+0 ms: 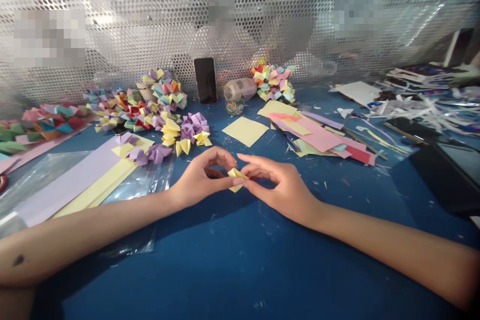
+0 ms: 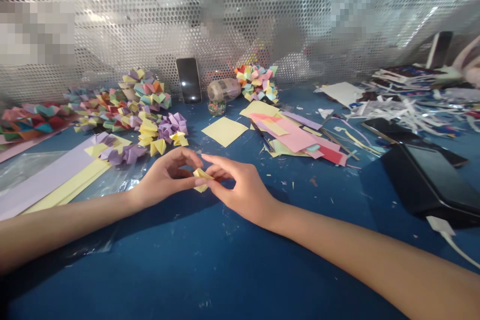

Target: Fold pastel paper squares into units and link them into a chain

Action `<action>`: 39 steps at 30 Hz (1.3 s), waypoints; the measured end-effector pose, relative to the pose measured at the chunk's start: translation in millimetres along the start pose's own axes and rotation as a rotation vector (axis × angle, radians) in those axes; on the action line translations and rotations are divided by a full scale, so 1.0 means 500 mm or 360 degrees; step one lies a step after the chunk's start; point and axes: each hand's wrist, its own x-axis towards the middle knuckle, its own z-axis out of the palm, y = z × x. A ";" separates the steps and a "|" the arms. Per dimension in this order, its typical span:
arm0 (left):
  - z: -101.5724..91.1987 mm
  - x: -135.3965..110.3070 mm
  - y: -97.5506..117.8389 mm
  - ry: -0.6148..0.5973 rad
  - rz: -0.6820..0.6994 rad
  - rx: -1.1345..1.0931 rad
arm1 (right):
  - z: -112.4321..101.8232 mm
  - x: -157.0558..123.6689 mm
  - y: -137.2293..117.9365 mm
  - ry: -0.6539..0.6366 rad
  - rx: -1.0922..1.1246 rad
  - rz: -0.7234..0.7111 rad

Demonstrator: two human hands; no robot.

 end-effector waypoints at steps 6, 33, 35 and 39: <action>-0.001 -0.008 0.007 0.0034 0.0038 0.0140 | 0.001 -0.002 -0.003 0.0065 0.0002 0.0022; -0.001 -0.005 0.001 -0.0094 -0.0014 0.0325 | -0.004 -0.004 0.003 0.0326 -0.0235 -0.0138; 0.000 -0.004 0.000 -0.0085 -0.0016 0.0245 | -0.004 -0.004 0.004 0.0293 -0.0246 -0.0138; 0.002 -0.001 -0.001 -0.0078 0.0036 0.0072 | -0.004 -0.002 0.004 0.0160 -0.0274 -0.0118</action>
